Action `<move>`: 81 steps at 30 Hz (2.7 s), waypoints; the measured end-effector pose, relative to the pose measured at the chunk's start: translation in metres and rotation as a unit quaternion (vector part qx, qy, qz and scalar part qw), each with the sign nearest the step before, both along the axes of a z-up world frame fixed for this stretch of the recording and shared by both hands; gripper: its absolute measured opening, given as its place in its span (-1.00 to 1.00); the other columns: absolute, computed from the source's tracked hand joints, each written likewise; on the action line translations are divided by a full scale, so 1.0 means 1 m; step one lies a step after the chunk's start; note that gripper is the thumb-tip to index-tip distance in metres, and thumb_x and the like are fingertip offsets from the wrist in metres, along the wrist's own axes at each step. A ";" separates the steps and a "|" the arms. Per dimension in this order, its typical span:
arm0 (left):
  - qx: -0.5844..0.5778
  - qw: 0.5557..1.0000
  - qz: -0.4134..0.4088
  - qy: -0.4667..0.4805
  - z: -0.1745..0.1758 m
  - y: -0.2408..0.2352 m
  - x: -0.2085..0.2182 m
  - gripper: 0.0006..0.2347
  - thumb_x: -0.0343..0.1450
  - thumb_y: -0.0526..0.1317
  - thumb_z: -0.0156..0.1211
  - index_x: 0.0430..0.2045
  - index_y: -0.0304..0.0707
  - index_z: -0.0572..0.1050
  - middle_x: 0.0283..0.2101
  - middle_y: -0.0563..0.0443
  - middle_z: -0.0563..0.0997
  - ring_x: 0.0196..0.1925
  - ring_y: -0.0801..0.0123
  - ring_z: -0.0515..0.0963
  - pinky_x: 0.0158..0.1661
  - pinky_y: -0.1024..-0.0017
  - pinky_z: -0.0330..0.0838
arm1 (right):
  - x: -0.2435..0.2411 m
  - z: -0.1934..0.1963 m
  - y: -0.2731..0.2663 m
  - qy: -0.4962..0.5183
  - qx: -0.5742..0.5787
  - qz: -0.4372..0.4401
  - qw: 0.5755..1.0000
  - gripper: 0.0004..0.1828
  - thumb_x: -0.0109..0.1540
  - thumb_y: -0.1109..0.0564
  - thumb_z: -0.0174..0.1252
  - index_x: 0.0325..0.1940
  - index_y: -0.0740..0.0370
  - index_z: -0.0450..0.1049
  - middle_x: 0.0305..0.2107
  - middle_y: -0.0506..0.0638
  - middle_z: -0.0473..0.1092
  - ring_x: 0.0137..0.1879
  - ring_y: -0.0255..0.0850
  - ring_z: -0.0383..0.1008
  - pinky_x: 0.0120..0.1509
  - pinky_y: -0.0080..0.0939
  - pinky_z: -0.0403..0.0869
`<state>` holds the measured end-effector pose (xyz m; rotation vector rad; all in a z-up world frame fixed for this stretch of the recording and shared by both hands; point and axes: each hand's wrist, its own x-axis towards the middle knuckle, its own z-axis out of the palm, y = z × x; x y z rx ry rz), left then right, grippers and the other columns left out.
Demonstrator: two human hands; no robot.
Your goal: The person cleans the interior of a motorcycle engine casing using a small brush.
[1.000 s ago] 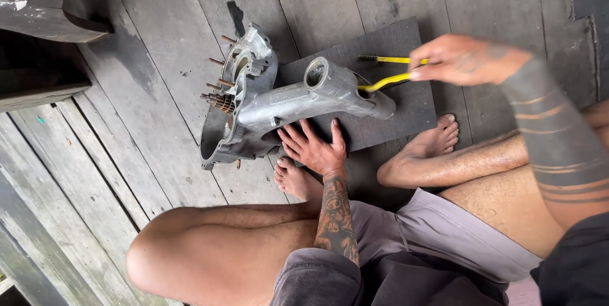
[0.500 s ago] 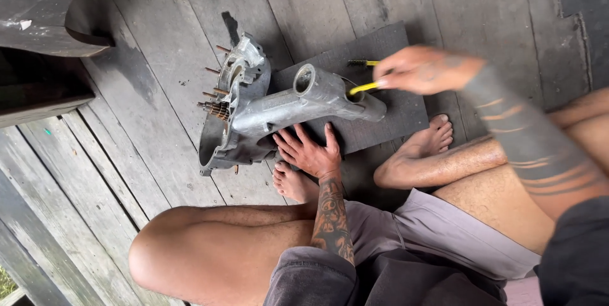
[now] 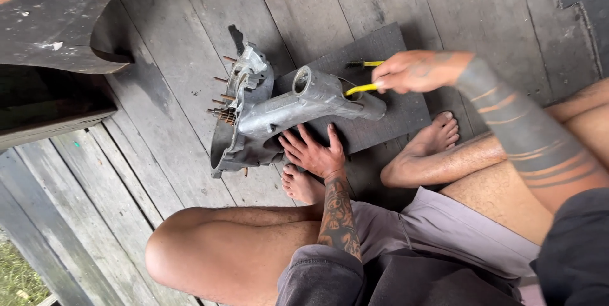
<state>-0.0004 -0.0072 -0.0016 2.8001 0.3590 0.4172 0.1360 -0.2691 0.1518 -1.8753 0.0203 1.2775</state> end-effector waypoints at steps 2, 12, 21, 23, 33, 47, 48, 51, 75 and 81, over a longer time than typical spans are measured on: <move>0.001 1.000 -0.002 0.000 0.000 0.002 -0.001 -0.35 0.26 0.25 0.24 0.15 -0.16 0.42 0.32 -0.35 0.34 0.45 -0.21 0.20 0.35 -0.06 0.01 | 0.000 -0.003 -0.011 -0.005 -0.018 0.003 1.000 -0.68 0.37 -0.06 -0.08 -0.26 0.08 0.51 -0.69 -0.07 0.24 -0.53 -0.19 0.15 -0.40 -0.17 0.21; 0.006 1.000 -0.002 -0.011 -0.002 0.001 0.000 -0.35 0.29 0.26 0.20 0.16 -0.16 0.42 0.32 -0.35 0.34 0.45 -0.23 0.21 0.35 -0.05 0.03 | 0.005 0.002 -0.027 0.007 -0.027 0.004 1.000 -0.67 0.34 0.00 -0.02 -0.24 0.23 0.57 -0.72 0.00 0.25 -0.58 -0.20 0.16 -0.43 -0.18 0.23; 0.011 1.000 -0.004 -0.005 -0.005 0.003 -0.002 -0.34 0.29 0.28 0.17 0.19 -0.13 0.40 0.33 -0.32 0.33 0.45 -0.20 0.20 0.35 -0.04 0.02 | -0.004 -0.002 0.012 0.017 0.046 -0.045 0.998 -0.63 0.37 -0.03 -0.13 -0.17 0.21 0.54 -0.67 -0.14 0.17 -0.53 -0.33 0.07 -0.42 -0.28 0.11; 0.011 1.000 -0.003 -0.005 -0.004 0.003 -0.001 -0.34 0.28 0.28 0.18 0.19 -0.13 0.40 0.33 -0.32 0.33 0.45 -0.19 0.21 0.35 -0.04 0.02 | -0.004 -0.007 -0.011 0.004 0.010 -0.023 1.000 -0.64 0.37 -0.03 -0.11 -0.21 0.18 0.56 -0.70 -0.09 0.21 -0.56 -0.27 0.09 -0.45 -0.23 0.16; 0.011 1.000 0.002 -0.011 -0.004 0.000 0.000 -0.35 0.28 0.26 0.21 0.17 -0.13 0.42 0.32 -0.33 0.34 0.44 -0.19 0.21 0.36 -0.03 0.00 | -0.010 -0.007 -0.016 -0.091 -0.045 0.023 0.995 -0.66 0.37 -0.07 -0.10 -0.23 0.13 0.52 -0.60 0.05 0.46 -0.43 -0.10 0.43 -0.27 -0.13 0.43; 0.023 1.000 0.011 0.003 -0.004 0.001 0.000 -0.31 0.26 0.28 0.16 0.25 -0.03 0.35 0.43 -0.22 0.23 0.49 -0.12 0.14 0.36 -0.01 0.00 | -0.028 -0.042 0.022 -0.094 0.048 -0.091 0.990 -0.71 0.36 0.00 -0.06 -0.34 0.17 0.44 -0.61 -0.16 0.36 -0.50 -0.36 0.28 -0.38 -0.34 0.30; 0.022 0.999 0.005 0.041 0.003 0.001 0.000 -0.31 0.31 0.25 0.10 0.32 -0.05 0.28 0.46 -0.22 0.17 0.49 -0.12 0.12 0.35 -0.01 0.01 | -0.031 -0.046 0.036 -0.149 0.050 -0.059 0.986 -0.64 0.37 -0.08 -0.07 -0.38 0.15 0.42 -0.58 -0.12 0.38 -0.46 -0.31 0.30 -0.37 -0.24 0.34; 0.021 0.999 0.008 0.037 -0.001 0.001 0.000 -0.30 0.29 0.25 0.12 0.33 -0.03 0.28 0.46 -0.20 0.18 0.50 -0.09 0.11 0.35 0.01 0.01 | -0.018 -0.039 -0.001 -0.103 0.103 -0.051 0.988 -0.70 0.36 0.04 -0.04 -0.40 0.19 0.41 -0.66 -0.11 0.24 -0.54 -0.31 0.12 -0.47 -0.25 0.17; 0.020 0.999 0.029 0.038 -0.009 -0.001 0.001 -0.26 0.25 0.27 0.13 0.34 0.02 0.26 0.50 -0.13 0.12 0.51 -0.06 0.09 0.37 0.02 -0.03 | -0.004 -0.036 -0.009 -0.099 0.024 -0.004 0.995 -0.60 0.36 -0.09 -0.04 -0.39 0.19 0.49 -0.70 -0.10 0.28 -0.57 -0.30 0.14 -0.47 -0.24 0.17; 0.022 0.999 0.027 0.034 -0.011 -0.003 0.002 -0.26 0.26 0.28 0.13 0.35 0.03 0.24 0.49 -0.13 0.12 0.51 -0.05 0.08 0.37 0.02 -0.04 | -0.003 -0.026 -0.012 -0.060 0.026 -0.036 0.997 -0.73 0.29 0.06 0.04 -0.36 0.24 0.54 -0.66 -0.09 0.29 -0.54 -0.34 0.18 -0.46 -0.30 0.16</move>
